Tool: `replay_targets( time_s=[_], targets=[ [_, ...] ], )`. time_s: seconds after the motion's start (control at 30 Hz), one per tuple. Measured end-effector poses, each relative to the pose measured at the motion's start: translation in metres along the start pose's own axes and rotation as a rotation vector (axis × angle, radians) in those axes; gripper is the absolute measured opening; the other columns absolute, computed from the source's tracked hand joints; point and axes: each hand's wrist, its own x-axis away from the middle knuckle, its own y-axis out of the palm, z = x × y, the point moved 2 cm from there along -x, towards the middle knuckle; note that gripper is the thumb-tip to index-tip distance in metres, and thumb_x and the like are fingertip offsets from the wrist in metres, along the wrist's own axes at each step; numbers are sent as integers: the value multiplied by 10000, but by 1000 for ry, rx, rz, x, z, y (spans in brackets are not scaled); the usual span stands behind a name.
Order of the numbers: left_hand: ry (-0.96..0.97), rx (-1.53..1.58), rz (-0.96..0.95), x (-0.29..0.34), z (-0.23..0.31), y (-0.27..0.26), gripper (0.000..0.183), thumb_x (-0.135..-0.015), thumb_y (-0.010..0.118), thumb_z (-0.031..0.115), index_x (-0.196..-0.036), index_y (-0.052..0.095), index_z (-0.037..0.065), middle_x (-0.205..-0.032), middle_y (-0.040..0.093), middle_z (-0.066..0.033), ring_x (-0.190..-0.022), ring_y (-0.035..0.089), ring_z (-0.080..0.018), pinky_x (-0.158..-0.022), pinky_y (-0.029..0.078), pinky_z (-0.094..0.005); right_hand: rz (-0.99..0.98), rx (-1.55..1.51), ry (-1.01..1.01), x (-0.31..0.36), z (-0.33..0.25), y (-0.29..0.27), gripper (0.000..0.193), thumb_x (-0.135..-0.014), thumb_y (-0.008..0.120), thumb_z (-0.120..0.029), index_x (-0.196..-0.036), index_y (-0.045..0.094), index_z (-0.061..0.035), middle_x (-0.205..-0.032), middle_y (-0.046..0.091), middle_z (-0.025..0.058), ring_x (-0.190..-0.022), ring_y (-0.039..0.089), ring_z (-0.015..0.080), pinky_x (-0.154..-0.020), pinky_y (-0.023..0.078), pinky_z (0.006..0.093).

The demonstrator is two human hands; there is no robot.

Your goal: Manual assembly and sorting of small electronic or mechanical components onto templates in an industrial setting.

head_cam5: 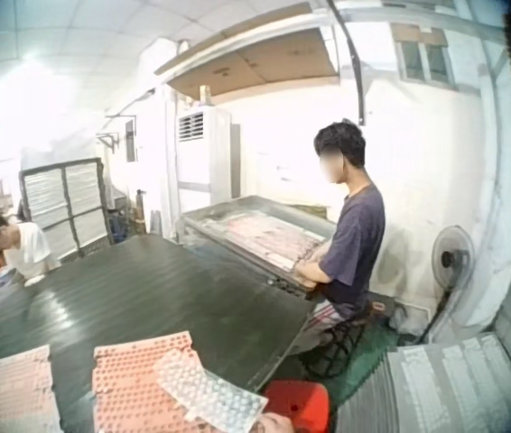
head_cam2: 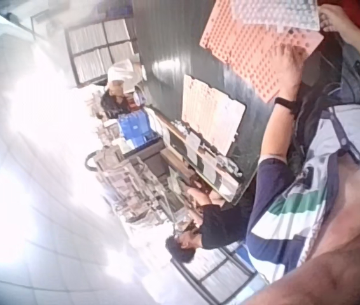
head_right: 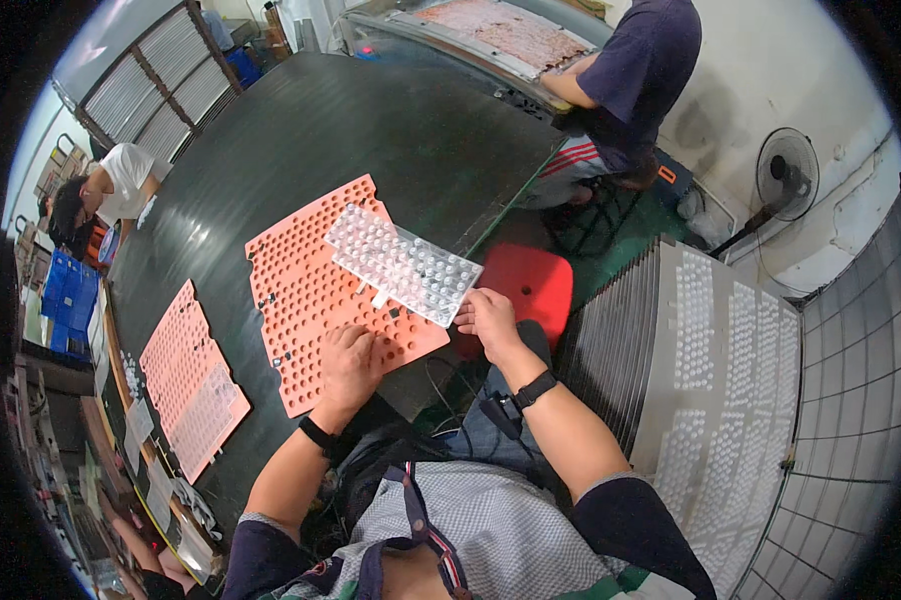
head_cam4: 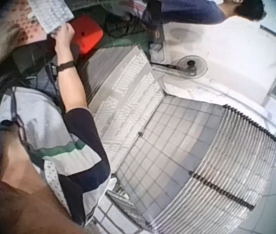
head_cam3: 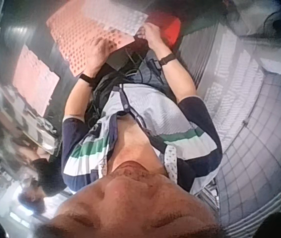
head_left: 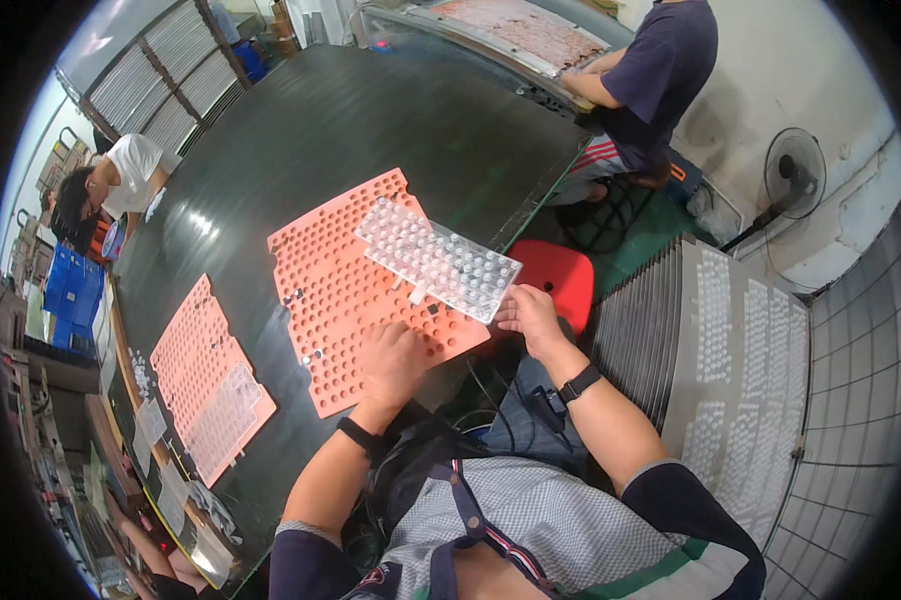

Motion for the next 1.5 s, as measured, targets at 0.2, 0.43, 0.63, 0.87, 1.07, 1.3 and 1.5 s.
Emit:
replay_targets(
  time_s=[0.2, 0.43, 0.63, 0.87, 1.07, 1.3, 1.5],
  targets=[
    [182, 150, 96, -56, 56, 19, 127, -640, 668, 62, -743, 594, 65, -799, 552, -82, -814, 527, -269, -723, 406, -387, 15, -63, -6, 6, -4, 9, 341, -935, 439, -319, -883, 600, -23, -787, 619, 47, -659, 599, 123, -581, 478, 251],
    [209, -53, 33, -89, 77, 49, 88, -698, 597, 177, -711, 623, 94, -783, 527, -56, -849, 496, -239, -817, 362, -402, 8, -44, -165, 6, -8, 8, 430, -980, 389, -326, -877, 633, 12, -834, 624, 28, -746, 580, 117, -699, 450, 259],
    [218, -136, -24, -86, 68, 38, 114, -691, 586, 171, -720, 628, 69, -787, 533, -63, -870, 493, -236, -835, 357, -406, -76, -70, -135, 16, -19, 20, 450, -987, 354, -346, -981, 623, 15, -902, 649, 67, -804, 620, 142, -716, 489, 270],
    [271, -275, -132, -91, 70, 22, 158, -739, 559, 181, -792, 661, 73, -896, 544, -82, -972, 479, -262, -917, 333, -460, -82, -85, -146, 19, -17, 27, 444, -987, 357, -355, -981, 622, 1, -890, 647, 72, -793, 620, 148, -689, 493, 278],
    [143, -497, -48, -134, 53, -38, 210, -703, 589, 138, -886, 624, 42, -965, 525, -100, -1014, 455, -269, -907, 334, -430, -62, 74, -145, 3, -10, 29, 425, -967, 416, -366, -976, 638, -3, -861, 641, 56, -781, 606, 152, -683, 489, 295],
    [164, 139, 350, -167, 57, -162, 56, -752, 588, -25, -789, 547, -16, -942, 559, -168, -945, 513, -348, -832, 414, -407, -23, -58, -93, -12, -20, 47, 445, -942, 478, -364, -1183, 500, 9, -1207, 506, 129, -1099, 492, 239, -866, 439, 368],
    [-57, 407, 346, -138, 56, -204, 65, -808, 592, 18, -810, 537, -16, -911, 562, -134, -868, 547, -295, -760, 428, -352, 79, -289, -259, -8, -38, 59, 259, -960, 451, -221, -1104, 500, -11, -1084, 595, 102, -924, 609, 242, -790, 486, 302]
  ],
)
